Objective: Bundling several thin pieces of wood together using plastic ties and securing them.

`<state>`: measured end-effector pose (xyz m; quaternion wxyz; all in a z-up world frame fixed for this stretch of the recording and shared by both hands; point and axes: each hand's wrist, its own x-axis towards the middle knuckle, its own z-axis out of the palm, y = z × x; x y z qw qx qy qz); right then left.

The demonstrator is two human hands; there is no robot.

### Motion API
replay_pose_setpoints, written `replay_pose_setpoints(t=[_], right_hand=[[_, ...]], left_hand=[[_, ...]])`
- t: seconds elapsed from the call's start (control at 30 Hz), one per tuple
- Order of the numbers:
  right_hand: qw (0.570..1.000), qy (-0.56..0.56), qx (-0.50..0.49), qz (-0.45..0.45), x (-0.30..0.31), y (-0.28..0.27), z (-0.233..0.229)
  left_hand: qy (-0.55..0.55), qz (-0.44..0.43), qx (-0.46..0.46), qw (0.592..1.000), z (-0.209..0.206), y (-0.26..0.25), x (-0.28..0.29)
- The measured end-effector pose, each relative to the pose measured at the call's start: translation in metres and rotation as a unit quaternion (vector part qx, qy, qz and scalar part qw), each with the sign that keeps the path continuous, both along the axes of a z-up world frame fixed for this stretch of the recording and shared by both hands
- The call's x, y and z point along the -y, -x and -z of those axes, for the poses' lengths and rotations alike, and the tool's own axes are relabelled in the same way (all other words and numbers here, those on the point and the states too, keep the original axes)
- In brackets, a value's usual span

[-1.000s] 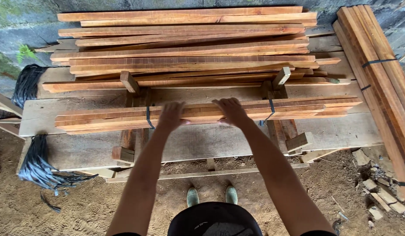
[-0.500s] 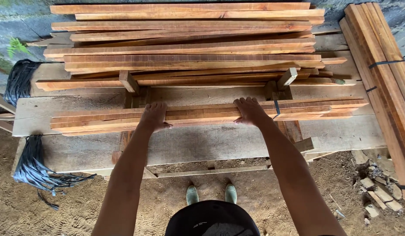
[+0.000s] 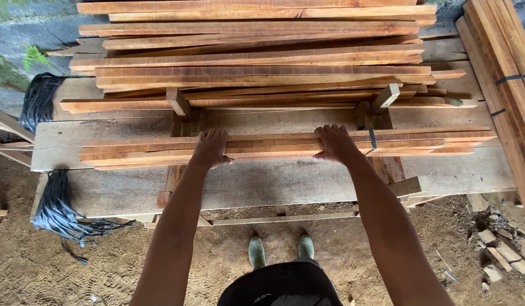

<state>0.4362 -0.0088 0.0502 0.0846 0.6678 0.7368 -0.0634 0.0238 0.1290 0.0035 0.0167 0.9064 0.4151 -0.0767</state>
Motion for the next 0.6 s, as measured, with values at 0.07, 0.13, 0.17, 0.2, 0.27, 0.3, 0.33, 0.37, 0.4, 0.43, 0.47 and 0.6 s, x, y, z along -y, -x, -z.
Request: replay_pose_setpoints(t=[0.07,0.13,0.17,0.2,0.27,0.3,0.33,0.37,0.4,0.43,0.47,0.6], right_hand=[[1.000,0.002,-0.003,0.001,0.000,0.002,-0.005],[1.000,-0.002,-0.007,0.008,0.001,0.005,-0.004],[1.000,-0.008,-0.013,0.009,0.002,0.004,-0.003],[1.000,-0.013,-0.020,0.009,0.003,0.003,-0.002],[1.000,-0.019,-0.016,0.015,0.008,0.004,0.003],[0.999,-0.028,-0.012,0.017,0.007,0.005,0.004],[0.999,-0.030,-0.012,0.016,0.005,0.006,0.005],[0.999,-0.037,-0.002,0.027,0.006,0.008,0.007],[0.998,-0.045,0.008,0.037,0.006,0.010,0.009],[0.998,-0.048,0.007,0.033,0.006,0.012,0.011],[0.998,-0.050,0.011,0.035,0.006,0.012,0.012],[0.997,-0.063,0.021,0.031,0.004,0.007,0.018]], left_hand=[[0.003,-0.006,0.002,1.000,-0.003,-0.002,0.001],[-0.001,-0.006,0.003,1.000,0.002,0.000,0.000],[-0.004,-0.012,-0.002,1.000,0.007,-0.001,-0.002],[-0.008,-0.019,-0.007,1.000,0.013,-0.003,-0.003],[-0.005,-0.030,-0.006,1.000,0.022,-0.006,-0.002],[-0.006,-0.045,-0.004,0.999,0.024,-0.007,-0.003],[-0.008,-0.045,-0.005,0.999,0.025,-0.012,-0.005],[0.000,-0.071,-0.018,0.997,0.028,-0.016,-0.004],[0.008,-0.097,-0.032,0.995,0.031,-0.021,-0.003],[0.005,-0.101,-0.032,0.994,0.034,-0.025,-0.001],[0.005,-0.108,-0.042,0.993,0.036,-0.031,0.000],[0.032,-0.113,-0.024,0.993,0.014,-0.080,0.019]])
